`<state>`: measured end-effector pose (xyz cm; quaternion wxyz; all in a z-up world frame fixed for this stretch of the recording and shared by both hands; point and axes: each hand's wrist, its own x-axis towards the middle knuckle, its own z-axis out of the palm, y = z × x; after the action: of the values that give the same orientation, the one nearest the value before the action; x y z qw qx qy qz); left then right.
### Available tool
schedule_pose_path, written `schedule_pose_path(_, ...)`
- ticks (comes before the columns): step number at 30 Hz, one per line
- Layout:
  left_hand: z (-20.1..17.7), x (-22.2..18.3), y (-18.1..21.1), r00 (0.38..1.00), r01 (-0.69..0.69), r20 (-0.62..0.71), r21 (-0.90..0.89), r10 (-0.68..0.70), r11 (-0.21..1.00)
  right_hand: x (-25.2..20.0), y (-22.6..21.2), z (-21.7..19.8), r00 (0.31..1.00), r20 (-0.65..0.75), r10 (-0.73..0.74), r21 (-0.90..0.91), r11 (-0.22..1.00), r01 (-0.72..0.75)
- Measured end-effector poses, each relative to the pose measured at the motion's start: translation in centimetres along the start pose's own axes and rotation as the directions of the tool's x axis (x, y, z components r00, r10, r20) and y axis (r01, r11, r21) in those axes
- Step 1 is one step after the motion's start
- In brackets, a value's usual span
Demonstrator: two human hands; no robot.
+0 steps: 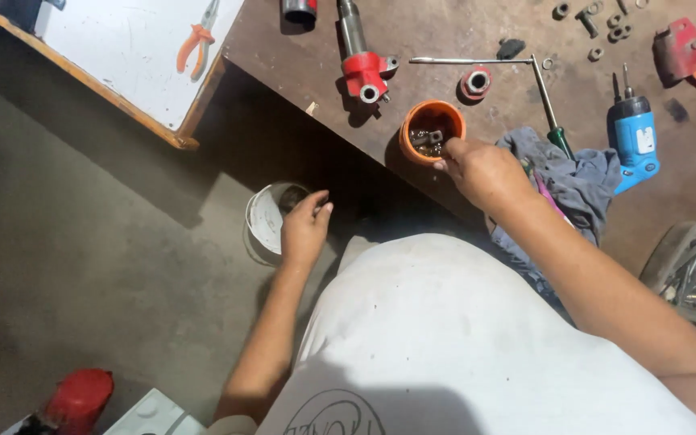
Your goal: The person cleans small metal mechanical components at a workbench, scrubbing them with a toothbrush over an orange cup filled with liquid, and working on them with a screwdriver. They handle parts one at a time, dip them in the cup, and later reach for a plastic bottle and small rings on the bench.
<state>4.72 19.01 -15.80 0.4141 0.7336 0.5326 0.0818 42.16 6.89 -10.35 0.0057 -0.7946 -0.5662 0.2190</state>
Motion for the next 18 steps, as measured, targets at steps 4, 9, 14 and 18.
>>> schedule_pose_path(4, -0.4, -4.0, -10.4, 0.973, 0.227, 0.043, 0.024, -0.227, 0.974, -1.0, -1.4, 0.2, 0.981, 0.113, 0.159, 0.065, 0.984, -0.167)
schedule_pose_path(9, -0.9, -6.7, -19.2, 0.887, 0.408, 0.174, 0.137, -0.428, 0.903, -1.8, -3.7, -1.8, 0.951, 0.159, 0.263, 0.072, 0.958, -0.277)
schedule_pose_path(14, -0.7, -5.6, -24.5, 0.828, 0.448, 0.255, 0.236, -0.5, 0.862, -2.4, -6.4, -3.8, 0.931, 0.137, 0.337, 0.132, 0.925, -0.355)
schedule_pose_path(18, -2.9, -3.0, -21.7, 0.826, 0.439, 0.286, 0.217, -0.486, 0.872, -1.9, -4.1, -1.1, 0.913, 0.062, 0.404, 0.159, 0.899, -0.409)
